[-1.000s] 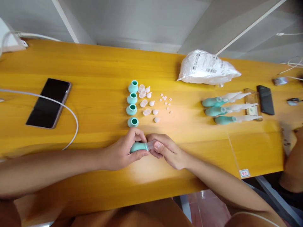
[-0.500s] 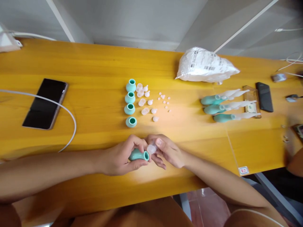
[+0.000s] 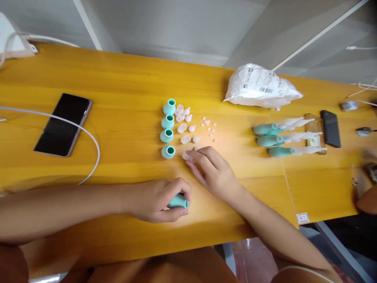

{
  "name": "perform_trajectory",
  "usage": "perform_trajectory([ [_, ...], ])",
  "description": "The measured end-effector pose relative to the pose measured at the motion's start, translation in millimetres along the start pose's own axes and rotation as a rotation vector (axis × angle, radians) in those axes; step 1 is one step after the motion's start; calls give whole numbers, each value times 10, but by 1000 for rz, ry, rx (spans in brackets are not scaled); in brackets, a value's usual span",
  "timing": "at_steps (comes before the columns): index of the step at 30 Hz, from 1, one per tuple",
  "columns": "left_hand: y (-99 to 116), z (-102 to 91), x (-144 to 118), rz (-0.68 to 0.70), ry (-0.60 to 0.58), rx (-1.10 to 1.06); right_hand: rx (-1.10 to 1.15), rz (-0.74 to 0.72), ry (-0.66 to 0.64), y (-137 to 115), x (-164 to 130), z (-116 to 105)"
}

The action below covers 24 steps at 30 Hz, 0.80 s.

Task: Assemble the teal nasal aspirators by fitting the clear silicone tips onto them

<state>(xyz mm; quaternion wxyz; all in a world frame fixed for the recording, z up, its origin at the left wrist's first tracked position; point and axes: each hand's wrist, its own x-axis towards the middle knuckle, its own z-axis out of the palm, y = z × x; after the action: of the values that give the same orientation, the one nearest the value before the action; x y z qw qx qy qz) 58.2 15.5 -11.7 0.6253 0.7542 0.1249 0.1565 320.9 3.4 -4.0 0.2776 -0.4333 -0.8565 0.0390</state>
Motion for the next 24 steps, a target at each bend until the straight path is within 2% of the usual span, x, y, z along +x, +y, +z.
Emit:
perform_trajectory([
  [4,-9,20,7,60,76,85,-103,5,-40,-6,72,39],
  [7,-14,29,43,201,176,188,-141,12,-53,9,111,67],
  [10,-1,30,78,329,302,388,-165,5,-35,17,131,83],
  [12,15,31,86,351,372,539,-173,-17,-8,19,130,68],
  [19,74,24,82,374,542,848,-131,-98,180,143,8,-193],
  [24,47,22,87,322,555,1039,-166,18,364,431,-23,-357],
])
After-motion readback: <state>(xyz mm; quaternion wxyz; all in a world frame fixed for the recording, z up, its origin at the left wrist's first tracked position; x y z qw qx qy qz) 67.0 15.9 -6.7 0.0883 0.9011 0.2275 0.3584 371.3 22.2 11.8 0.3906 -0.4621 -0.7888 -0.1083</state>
